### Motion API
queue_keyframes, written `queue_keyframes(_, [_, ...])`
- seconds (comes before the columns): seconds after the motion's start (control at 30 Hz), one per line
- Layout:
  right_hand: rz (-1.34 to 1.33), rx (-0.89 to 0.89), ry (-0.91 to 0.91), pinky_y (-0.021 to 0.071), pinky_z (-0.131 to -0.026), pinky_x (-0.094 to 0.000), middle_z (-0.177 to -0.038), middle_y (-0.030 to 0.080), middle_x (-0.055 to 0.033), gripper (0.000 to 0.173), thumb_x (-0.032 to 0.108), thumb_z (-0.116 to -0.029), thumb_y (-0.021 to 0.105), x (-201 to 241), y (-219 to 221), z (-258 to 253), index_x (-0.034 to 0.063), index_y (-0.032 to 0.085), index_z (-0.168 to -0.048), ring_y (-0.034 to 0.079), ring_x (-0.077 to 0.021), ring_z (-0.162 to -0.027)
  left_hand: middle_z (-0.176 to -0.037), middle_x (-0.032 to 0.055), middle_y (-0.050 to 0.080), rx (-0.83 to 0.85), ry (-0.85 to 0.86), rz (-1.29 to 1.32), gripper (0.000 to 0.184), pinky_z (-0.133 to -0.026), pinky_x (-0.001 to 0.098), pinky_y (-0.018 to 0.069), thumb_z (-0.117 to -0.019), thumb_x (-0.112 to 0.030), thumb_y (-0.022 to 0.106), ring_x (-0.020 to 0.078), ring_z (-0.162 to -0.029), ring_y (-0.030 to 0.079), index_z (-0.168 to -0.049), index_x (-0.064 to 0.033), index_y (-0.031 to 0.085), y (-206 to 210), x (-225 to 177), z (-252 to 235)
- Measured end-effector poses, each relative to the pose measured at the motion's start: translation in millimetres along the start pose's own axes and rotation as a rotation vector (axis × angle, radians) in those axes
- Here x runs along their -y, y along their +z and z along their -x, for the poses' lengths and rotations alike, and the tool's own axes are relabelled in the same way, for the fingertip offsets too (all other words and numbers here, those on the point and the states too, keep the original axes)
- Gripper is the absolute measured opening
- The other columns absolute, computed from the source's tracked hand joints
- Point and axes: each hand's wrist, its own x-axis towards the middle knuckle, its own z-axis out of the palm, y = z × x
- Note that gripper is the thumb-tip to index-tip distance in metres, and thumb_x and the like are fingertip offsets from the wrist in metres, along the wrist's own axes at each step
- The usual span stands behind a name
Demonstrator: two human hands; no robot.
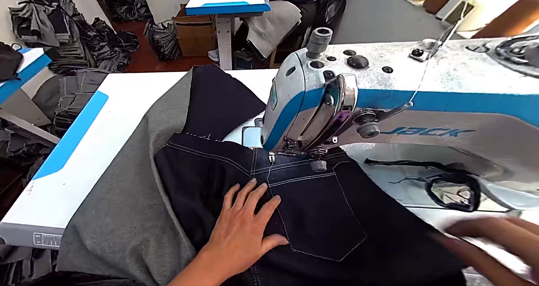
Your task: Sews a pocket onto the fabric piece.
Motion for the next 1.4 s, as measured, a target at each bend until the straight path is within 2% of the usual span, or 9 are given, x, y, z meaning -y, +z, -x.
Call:
queue_keyframes(0.07, [-0.146, -0.333, -0.356, 0.0593, -0.071, -0.0397, -0.092, 0.072, -0.0061, 0.025, 0.028, -0.0977, 0.059, 13, 52, -68, 0.0095, 0.075, -0.097, 0.071, -0.0212, -0.084, -0.148, 0.0059, 0.058, -0.001, 0.12, 0.035, 0.07, -0.116, 0.0609, 0.0348, -0.0943, -0.072, 0.045, 0.0304, -0.146, 0.043, -0.141, -0.0228, 0.061, -3, 19, 0])
queue_keyframes(0.1, [-0.253, -0.35, -0.44, 0.0592, -0.076, -0.0334, -0.098, 0.072, -0.0003, 0.026, 0.034, -0.0975, 0.059, 24, 77, -100, 0.0144, 0.075, -0.103, 0.07, -0.0137, -0.089, -0.146, 0.0038, 0.059, -0.001, 0.164, 0.05, 0.073, -0.116, 0.0588, 0.0348, -0.0937, -0.073, 0.044, 0.028, -0.146, 0.044, -0.141, -0.0206, 0.061, -4, 27, 0])
queue_keyframes(0.23, [-0.423, -0.155, -0.386, 0.0564, -0.081, -0.0443, -0.101, 0.069, -0.0087, 0.025, 0.026, -0.0921, 0.074, 49, 117, -149, 0.0084, 0.074, -0.11, 0.067, -0.0235, -0.091, -0.138, -0.0001, 0.066, 0.023, 0.1, 0.167, 0.076, -0.118, 0.0553, 0.034, -0.0914, -0.075, 0.049, 0.0246, -0.144, 0.047, -0.138, -0.0169, 0.064, -13, 31, -6])
queue_keyframes(0.43, [-0.51, 0.067, -0.275, 0.0469, -0.063, -0.0242, -0.076, 0.058, 0.0045, 0.013, 0.026, -0.0904, 0.077, 46, 107, -156, 0.0143, 0.075, -0.095, 0.055, -0.0057, -0.067, -0.136, 0.0016, 0.067, -0.091, 0.089, 0.055, 0.058, -0.113, 0.057, 0.0398, -0.0976, -0.062, 0.049, 0.0278, -0.14, 0.051, -0.132, -0.0199, 0.07, 1, 21, -6])
queue_keyframes(0.57, [-0.359, 0.093, -0.216, 0.0471, -0.068, -0.0346, -0.076, 0.056, -0.0002, 0.022, 0.027, -0.1012, 0.063, 60, 103, -154, 0.0111, 0.072, -0.089, 0.057, -0.0138, -0.072, -0.142, -0.001, 0.063, -0.112, 0.122, -0.02, 0.06, -0.11, 0.0576, 0.0409, -0.1009, -0.063, 0.041, 0.0271, -0.139, 0.052, -0.131, -0.0188, 0.069, 3, 20, -4])
queue_keyframes(0.7, [-0.033, -0.368, -0.329, 0.0509, -0.065, -0.0443, -0.075, 0.059, -0.0096, 0.024, 0.023, -0.0969, 0.061, 70, 137, -145, 0.0049, 0.065, -0.082, 0.065, -0.029, -0.073, -0.143, -0.0024, 0.063, -0.105, 0.123, -0.073, 0.062, -0.109, 0.058, 0.0419, -0.1017, -0.062, 0.038, 0.0266, -0.139, 0.052, -0.132, -0.0167, 0.067, 2, 17, -4])
queue_keyframes(0.87, [0.033, -0.552, -0.375, 0.056, -0.086, -0.0467, -0.099, 0.069, -0.014, 0.021, 0.006, -0.099, 0.052, 70, 152, -115, 0.0039, 0.073, -0.101, 0.069, -0.0319, -0.096, -0.147, -0.0026, 0.06, -0.071, 0.131, -0.042, 0.072, -0.112, 0.0582, 0.039, -0.0962, -0.072, 0.041, 0.0264, -0.143, 0.048, -0.138, -0.0179, 0.064, 0, 21, -3])
queue_keyframes(1.03, [-0.043, -0.542, -0.435, 0.0504, -0.107, -0.0405, -0.124, 0.07, -0.0095, 0.033, 0.01, -0.1023, 0.048, 46, 166, -117, 0.0085, 0.072, -0.125, 0.065, -0.026, -0.121, -0.148, -0.0051, 0.058, -0.062, 0.117, -0.006, 0.072, -0.115, 0.0565, 0.0377, -0.0955, -0.073, 0.042, 0.0226, -0.145, 0.045, -0.138, -0.0191, 0.064, 1, 31, -14])
queue_keyframes(1.4, [-0.13, -0.553, -0.423, 0.055, -0.099, -0.0413, -0.123, 0.072, -0.0104, 0.035, 0.015, -0.1023, 0.048, 38, 159, -148, 0.0088, 0.072, -0.127, 0.069, -0.0275, -0.115, -0.144, -0.0014, 0.061, -0.089, 0.135, -0.007, 0.072, -0.116, 0.0548, 0.0368, -0.0923, -0.073, 0.047, 0.0237, -0.144, 0.047, -0.136, -0.019, 0.067, 1, 51, -44])
